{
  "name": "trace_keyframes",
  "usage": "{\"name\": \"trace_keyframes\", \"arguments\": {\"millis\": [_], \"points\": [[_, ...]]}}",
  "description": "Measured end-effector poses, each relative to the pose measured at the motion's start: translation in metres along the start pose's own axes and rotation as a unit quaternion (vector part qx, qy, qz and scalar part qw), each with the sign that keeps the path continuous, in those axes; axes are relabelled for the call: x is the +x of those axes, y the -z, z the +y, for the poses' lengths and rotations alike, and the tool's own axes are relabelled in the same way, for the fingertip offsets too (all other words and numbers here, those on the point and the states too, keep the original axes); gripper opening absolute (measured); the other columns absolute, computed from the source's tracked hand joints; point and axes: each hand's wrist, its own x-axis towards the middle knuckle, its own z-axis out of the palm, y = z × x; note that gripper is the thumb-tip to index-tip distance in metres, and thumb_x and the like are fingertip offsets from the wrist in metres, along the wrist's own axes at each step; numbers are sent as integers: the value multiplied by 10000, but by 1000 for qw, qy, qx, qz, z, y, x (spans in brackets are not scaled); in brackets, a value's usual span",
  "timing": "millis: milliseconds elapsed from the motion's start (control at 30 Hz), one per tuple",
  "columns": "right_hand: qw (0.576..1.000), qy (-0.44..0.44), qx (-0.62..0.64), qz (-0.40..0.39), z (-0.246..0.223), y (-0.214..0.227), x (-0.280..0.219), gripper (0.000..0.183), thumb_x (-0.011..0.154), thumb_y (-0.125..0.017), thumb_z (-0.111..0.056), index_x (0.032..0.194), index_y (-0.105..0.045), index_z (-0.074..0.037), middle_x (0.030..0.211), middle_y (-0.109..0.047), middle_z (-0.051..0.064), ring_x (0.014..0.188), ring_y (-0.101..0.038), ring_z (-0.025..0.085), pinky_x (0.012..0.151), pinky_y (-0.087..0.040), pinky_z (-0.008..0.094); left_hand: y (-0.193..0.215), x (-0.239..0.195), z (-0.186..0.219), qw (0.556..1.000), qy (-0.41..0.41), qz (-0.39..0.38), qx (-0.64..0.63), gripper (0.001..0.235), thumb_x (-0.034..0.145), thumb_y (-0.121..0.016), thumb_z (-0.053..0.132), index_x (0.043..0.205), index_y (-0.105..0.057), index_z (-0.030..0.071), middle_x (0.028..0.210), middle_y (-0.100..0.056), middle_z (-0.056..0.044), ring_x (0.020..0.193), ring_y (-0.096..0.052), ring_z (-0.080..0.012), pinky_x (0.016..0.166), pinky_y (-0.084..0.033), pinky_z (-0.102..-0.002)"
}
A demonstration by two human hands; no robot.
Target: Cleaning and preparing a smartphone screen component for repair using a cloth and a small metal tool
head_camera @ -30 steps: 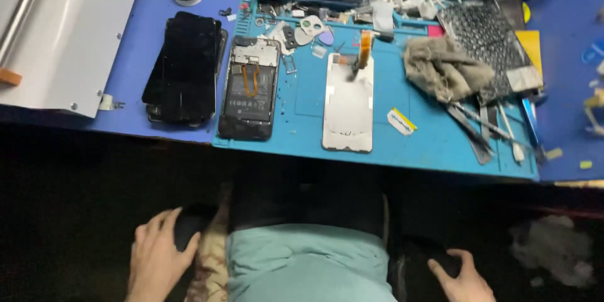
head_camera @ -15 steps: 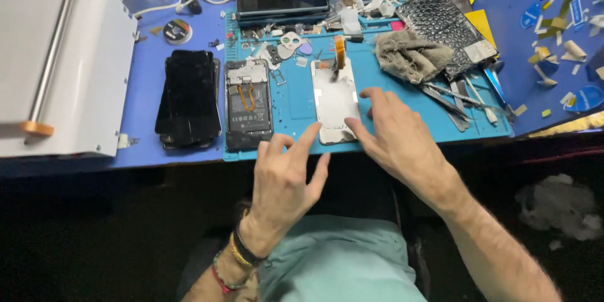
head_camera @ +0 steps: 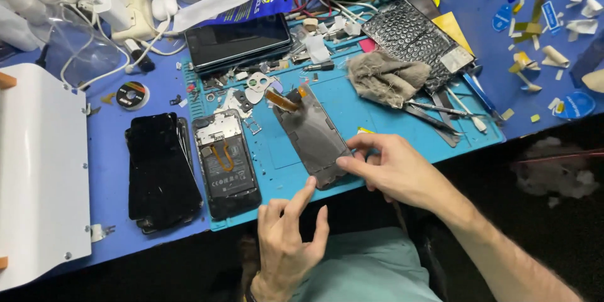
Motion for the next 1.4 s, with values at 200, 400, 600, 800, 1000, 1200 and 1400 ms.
{"name": "trace_keyframes", "arguments": {"millis": [200,400,600,800,1000,1200,1400], "points": [[975,81,204,-32,48,9,8,183,1004,-650,-221,982,-629,-40,601,-692,199,358,-552,172,255,-393,264,25,24,9,970,154,24,-185,423,922,-745,174,1294,-594,39,1285,-765,-69,860,-660,-162,818,-503,-298],[918,182,330,-125,81,13,-16,183,1018,-618,-187,1036,-553,-17,633,-752,241,345,-629,185,269,-408,226,5,62,22,628,284,11,-724,754,1011,-457,574,1514,-331,26,1547,-499,-233,1307,-567,-304,1075,-466,-442],[949,272,101,-125,54,37,-17,466,1004,-460,-434,1129,-679,-41,802,-758,115,632,-748,202,468,-532,276,-8,85,39,388,320,-18,-865,1062,906,-316,815,1577,-367,-7,1122,-674,-177,867,-714,-331,729,-558,-543],[632,493,-522,292,13,65,59,659,1016,-752,-411,1570,-572,-104,1277,-676,102,1103,-563,327,904,-440,427,-12,76,23,483,318,49,-814,875,1008,-319,689,1572,-407,26,1210,-612,-187,903,-697,-310,890,-614,-542],[600,476,-555,325,23,67,86,382,1089,-722,-227,1463,-683,-164,1075,-651,138,978,-576,331,816,-460,445,-14,75,14,506,305,86,-802,775,1069,-324,637,1474,-493,-2,1304,-622,-216,1073,-678,-303,948,-611,-494],[736,600,-203,238,50,33,1,391,1025,-750,200,1391,-641,117,1183,-656,301,1010,-654,418,927,-534,498,-33,81,21,487,326,79,-806,783,1065,-316,696,1364,-605,33,1169,-686,-149,960,-698,-228,819,-571,-398],[689,681,-121,217,9,-16,10,284,1071,-730,109,1326,-610,74,1188,-674,268,1059,-681,384,966,-566,450,-35,90,54,606,305,92,-729,749,1096,-241,557,1530,-439,-21,1621,-441,-173,1568,-363,-230,1381,-214,-350]]}}
